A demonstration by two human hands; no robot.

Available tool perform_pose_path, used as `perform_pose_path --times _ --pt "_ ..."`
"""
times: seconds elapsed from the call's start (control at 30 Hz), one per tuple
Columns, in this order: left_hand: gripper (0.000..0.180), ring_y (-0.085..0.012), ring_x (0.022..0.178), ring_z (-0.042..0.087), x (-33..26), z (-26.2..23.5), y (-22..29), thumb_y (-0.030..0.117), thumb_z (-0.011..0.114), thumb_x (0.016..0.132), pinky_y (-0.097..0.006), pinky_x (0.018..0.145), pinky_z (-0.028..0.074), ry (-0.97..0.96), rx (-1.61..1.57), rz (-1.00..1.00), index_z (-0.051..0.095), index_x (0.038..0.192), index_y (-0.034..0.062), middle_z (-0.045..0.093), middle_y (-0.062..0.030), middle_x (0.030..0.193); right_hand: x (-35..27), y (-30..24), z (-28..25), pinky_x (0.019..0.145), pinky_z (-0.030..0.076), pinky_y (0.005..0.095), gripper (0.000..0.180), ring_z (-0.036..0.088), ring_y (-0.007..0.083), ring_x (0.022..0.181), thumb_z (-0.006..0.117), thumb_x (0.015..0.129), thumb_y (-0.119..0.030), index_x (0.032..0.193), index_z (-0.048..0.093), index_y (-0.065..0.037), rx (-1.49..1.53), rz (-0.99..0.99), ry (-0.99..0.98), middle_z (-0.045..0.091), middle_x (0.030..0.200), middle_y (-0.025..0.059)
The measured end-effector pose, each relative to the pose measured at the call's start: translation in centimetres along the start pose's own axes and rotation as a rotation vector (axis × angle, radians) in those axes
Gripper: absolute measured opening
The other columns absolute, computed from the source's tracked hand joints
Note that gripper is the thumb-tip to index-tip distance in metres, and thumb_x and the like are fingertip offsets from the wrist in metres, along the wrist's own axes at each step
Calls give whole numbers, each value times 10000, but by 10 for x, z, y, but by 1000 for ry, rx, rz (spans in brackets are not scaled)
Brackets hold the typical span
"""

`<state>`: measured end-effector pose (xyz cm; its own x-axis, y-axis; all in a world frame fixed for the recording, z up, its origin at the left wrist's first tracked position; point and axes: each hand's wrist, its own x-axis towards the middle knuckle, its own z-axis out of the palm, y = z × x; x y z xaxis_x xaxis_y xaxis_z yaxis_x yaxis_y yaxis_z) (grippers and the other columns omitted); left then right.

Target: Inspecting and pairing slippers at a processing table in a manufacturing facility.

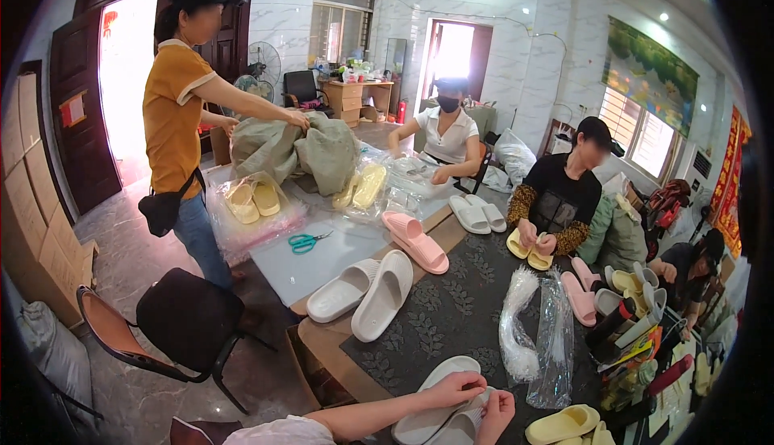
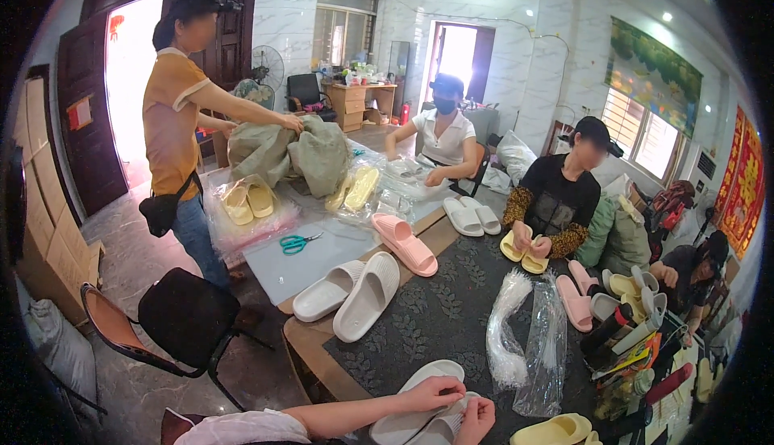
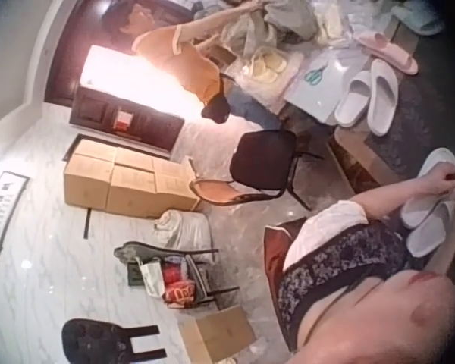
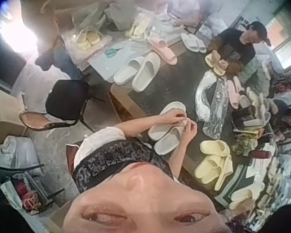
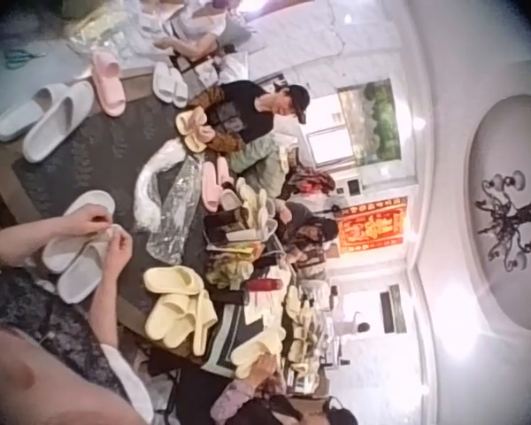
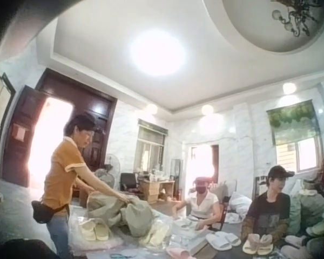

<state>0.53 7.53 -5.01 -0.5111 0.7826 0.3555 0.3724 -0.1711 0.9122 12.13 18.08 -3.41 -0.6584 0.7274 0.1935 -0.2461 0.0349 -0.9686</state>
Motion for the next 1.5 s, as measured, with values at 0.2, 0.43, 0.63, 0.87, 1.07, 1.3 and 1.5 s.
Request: perform_pose_path --times 0.2,0.43,0.63,0.87,1.07,1.3,1.5 --pt "182 -134 856 588 -2 3 -8 189 601 916 -287 756 464 10 -79 -30 611 992 24 634 -59 905 4 26 -12 454 304 164 117 422 14 510 641 901 -100 818 565 -70 87 116 65 514 636 -44" --pt "186 -145 830 598 0 4 -9 189 607 912 -294 748 469 28 -62 -5 604 994 22 638 -54 876 8 41 -14 472 292 169 101 403 11 520 636 903 -90 830 573 -59 -75 -48 -43 487 638 -54" --pt "184 -156 830 600 1 4 -5 190 607 910 -299 746 471 12 -58 -9 606 984 22 634 -61 872 6 38 -13 495 310 172 115 416 13 546 621 915 -97 821 574 -51 -9 -40 4 500 662 -52" --pt "181 -161 825 593 -4 6 -3 191 604 910 -306 750 469 35 -58 -1 611 972 21 629 -59 883 2 37 -13 495 303 169 117 410 14 552 618 919 -98 824 567 -51 56 39 106 497 675 -52" --pt "178 -139 832 580 0 8 -4 182 602 911 -299 739 470 30 -55 61 624 990 24 622 -48 885 0 38 -21 511 360 181 86 455 32 585 608 916 -112 875 576 -45 -48 46 77 529 720 -38" --pt "151 -95 747 540 3 5 -5 147 606 897 -264 669 454 27 -109 -58 632 980 23 595 -19 833 4 36 -12 520 345 174 62 446 7 586 623 920 -104 889 602 -56 -50 -22 -22 529 706 -63" --pt "164 -115 856 562 4 7 -7 132 606 900 -266 761 463 -2 -97 -82 623 1023 23 603 -30 908 3 37 -12 525 349 170 69 453 10 579 630 919 -102 881 599 -54 -5 -20 69 538 699 -57"
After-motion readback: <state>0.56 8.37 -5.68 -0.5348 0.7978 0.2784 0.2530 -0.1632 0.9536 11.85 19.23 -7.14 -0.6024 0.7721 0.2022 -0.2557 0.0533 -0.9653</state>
